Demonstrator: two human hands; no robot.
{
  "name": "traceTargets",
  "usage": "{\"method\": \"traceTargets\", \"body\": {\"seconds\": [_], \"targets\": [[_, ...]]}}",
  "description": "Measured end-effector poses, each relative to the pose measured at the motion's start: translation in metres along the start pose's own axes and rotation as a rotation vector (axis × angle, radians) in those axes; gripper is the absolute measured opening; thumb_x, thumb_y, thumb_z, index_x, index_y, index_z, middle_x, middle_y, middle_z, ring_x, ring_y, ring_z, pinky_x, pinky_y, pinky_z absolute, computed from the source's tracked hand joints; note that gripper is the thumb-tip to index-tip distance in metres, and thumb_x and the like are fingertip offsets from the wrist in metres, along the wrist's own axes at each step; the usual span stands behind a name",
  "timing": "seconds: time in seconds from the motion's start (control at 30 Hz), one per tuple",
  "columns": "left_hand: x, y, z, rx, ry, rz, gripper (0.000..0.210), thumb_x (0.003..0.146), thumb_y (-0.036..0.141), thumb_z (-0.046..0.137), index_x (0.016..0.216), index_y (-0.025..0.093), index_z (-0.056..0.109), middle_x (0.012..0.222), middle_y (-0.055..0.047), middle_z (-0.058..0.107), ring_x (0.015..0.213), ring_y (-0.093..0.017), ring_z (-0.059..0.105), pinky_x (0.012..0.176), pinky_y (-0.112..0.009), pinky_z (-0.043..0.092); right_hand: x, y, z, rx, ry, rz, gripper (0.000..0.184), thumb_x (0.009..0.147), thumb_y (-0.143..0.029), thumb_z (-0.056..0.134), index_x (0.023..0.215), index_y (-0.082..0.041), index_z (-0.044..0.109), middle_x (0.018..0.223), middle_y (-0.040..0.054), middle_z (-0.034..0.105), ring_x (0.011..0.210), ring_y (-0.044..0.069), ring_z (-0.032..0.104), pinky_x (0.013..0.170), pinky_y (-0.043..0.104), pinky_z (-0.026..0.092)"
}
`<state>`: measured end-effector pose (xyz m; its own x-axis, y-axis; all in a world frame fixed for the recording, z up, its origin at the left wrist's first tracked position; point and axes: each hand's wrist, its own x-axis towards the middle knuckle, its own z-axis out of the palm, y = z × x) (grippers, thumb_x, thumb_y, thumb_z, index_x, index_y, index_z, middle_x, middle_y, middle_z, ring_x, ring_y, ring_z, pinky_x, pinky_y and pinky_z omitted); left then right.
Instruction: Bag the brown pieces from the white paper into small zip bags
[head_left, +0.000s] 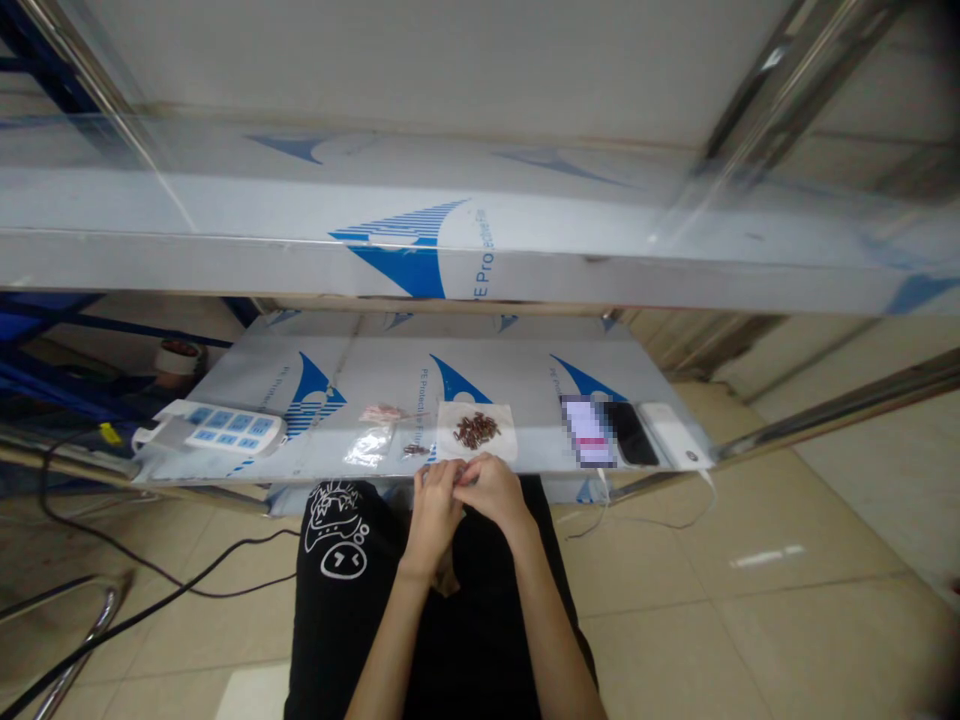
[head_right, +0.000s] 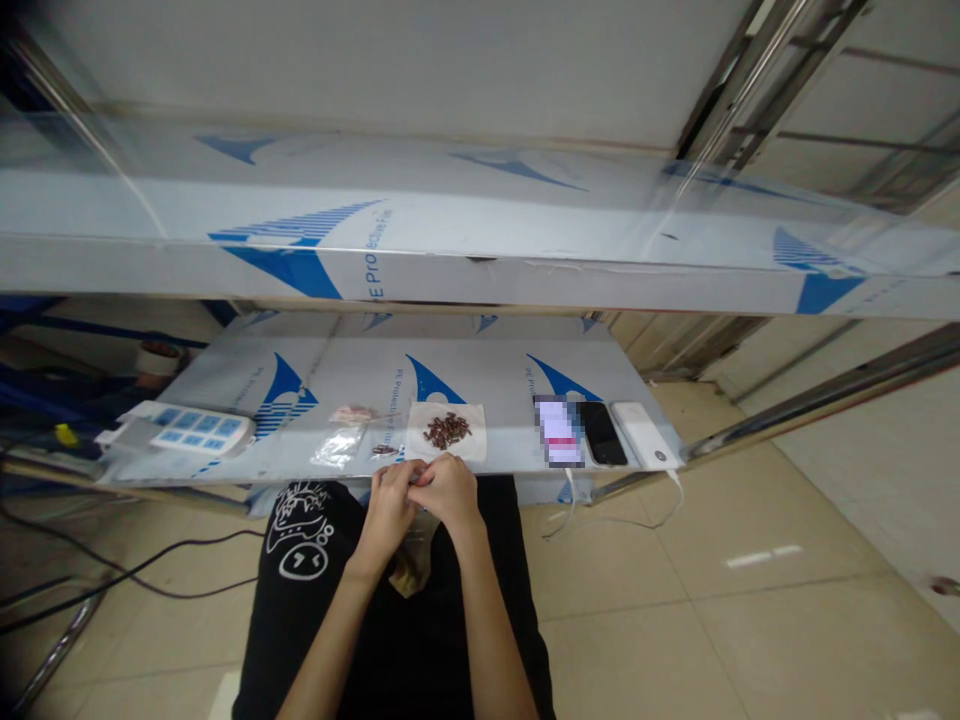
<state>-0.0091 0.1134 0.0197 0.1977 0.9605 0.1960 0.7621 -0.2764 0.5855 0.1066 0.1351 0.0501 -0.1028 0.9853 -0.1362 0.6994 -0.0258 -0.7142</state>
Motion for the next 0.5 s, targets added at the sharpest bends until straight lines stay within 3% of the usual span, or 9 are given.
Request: {"method": "traceTargets", "body": {"seconds": [0.23,0.37,0.5], "targets": [[-0.001,-0.009,0.004,-0.011,0.054,-0.002,0.034,0.073,0.006,0.045,0.103,0.020,0.053,0.100,-0.006,0.063,0.097,-0.023,0.056,0.086,-0.038,0.035,0.008,0.016,0.006,0.312,-0.073,-0.241,0.013,0.072,-0.022,0.059,0.069,-0.018,0.072,0.084,0.0048,0.068,0.083,0.017,0.062,0.075,0.026,0.046],[-0.002,-0.023,0.003,0.040,0.116,-0.043,0.030,0.077,0.012,0.049,0.106,0.021,0.054,0.094,-0.005,0.064,0.091,-0.022,0.059,0.083,-0.037,0.036,0.021,0.039,0.006,0.401,0.102,-0.103,0.017,0.072,-0.030,0.060,0.075,-0.018,0.071,0.091,0.0069,0.067,0.087,0.019,0.062,0.074,0.029,0.048],[-0.004,-0.037,0.000,0.052,0.173,-0.085,0.033,0.077,0.015,0.052,0.109,0.020,0.053,0.093,-0.006,0.065,0.092,-0.022,0.059,0.085,-0.036,0.036,0.031,0.075,0.008,0.219,0.241,0.079,0.016,0.068,-0.024,0.059,0.080,-0.018,0.069,0.084,0.0052,0.068,0.073,0.018,0.062,0.071,0.031,0.048]]}}
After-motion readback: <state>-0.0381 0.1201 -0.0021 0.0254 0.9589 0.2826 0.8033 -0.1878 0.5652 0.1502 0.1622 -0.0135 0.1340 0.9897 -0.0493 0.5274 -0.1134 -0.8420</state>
